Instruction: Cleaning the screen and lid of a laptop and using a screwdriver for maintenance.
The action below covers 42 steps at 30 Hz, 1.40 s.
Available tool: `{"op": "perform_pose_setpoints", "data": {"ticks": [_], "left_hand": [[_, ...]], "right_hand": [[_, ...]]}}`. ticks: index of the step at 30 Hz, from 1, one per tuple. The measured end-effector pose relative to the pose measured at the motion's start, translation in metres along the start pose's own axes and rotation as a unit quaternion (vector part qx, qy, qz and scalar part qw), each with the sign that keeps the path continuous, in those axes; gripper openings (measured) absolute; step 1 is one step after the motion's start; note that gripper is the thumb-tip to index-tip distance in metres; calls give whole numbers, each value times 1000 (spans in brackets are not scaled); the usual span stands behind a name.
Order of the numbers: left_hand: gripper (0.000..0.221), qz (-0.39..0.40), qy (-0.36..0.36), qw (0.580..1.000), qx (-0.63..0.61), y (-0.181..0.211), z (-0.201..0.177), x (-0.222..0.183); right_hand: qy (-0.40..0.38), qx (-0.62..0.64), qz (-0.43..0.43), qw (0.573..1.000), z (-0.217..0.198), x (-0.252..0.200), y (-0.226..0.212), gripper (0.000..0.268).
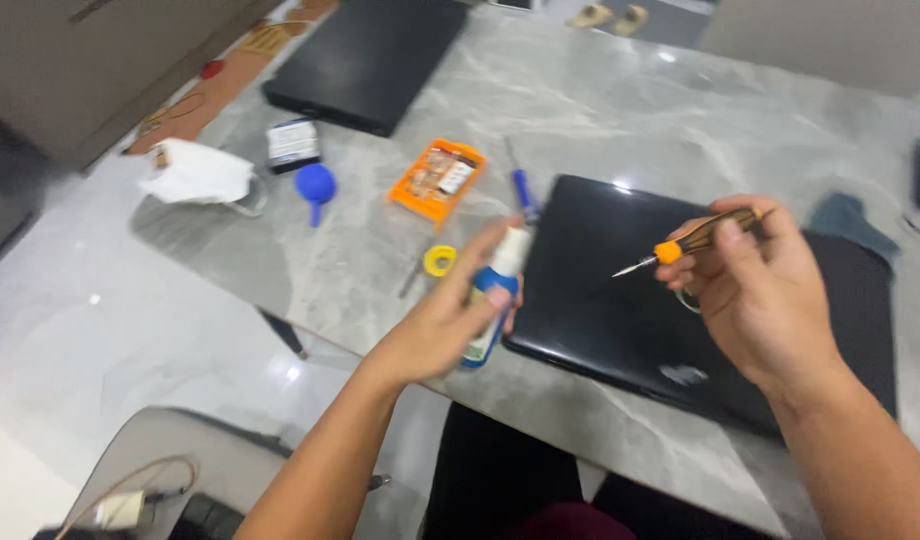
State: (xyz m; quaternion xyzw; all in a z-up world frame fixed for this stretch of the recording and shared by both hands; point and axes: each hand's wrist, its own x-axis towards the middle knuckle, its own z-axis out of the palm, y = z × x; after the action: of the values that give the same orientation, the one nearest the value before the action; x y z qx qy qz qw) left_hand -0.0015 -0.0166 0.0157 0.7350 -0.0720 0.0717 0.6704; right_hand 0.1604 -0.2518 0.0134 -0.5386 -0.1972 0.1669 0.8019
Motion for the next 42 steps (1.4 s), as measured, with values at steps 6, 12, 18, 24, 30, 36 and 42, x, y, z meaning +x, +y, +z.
{"op": "perform_pose_setpoints", "data": {"ticks": [6,12,18,24,30,36,42], "left_hand": [[60,-98,-127,934,319,26,63,15],[56,-135,-157,920,333,20,113,29],[60,-189,-192,874,404,26,132,41],[58,-131,-202,838,490,12,140,41],[48,-112,-190,813,539,2,152,41],[50,-77,-151,817,551,-12,156,36],[50,-19,-109,804,585,-23,157,31]], "right_hand": [[132,-35,-30,990,-56,-57,-18,20],[161,-149,-85,972,-85,-95,-7,19],[209,-99,-92,969,-91,-102,5,23],[176,-132,-112,969,-98,-104,10,28],[166,-117,-129,971,-96,-108,12,24],[170,-107,-132,971,-96,-110,12,19],[179,-122,-132,967,-91,-110,11,21]]}}
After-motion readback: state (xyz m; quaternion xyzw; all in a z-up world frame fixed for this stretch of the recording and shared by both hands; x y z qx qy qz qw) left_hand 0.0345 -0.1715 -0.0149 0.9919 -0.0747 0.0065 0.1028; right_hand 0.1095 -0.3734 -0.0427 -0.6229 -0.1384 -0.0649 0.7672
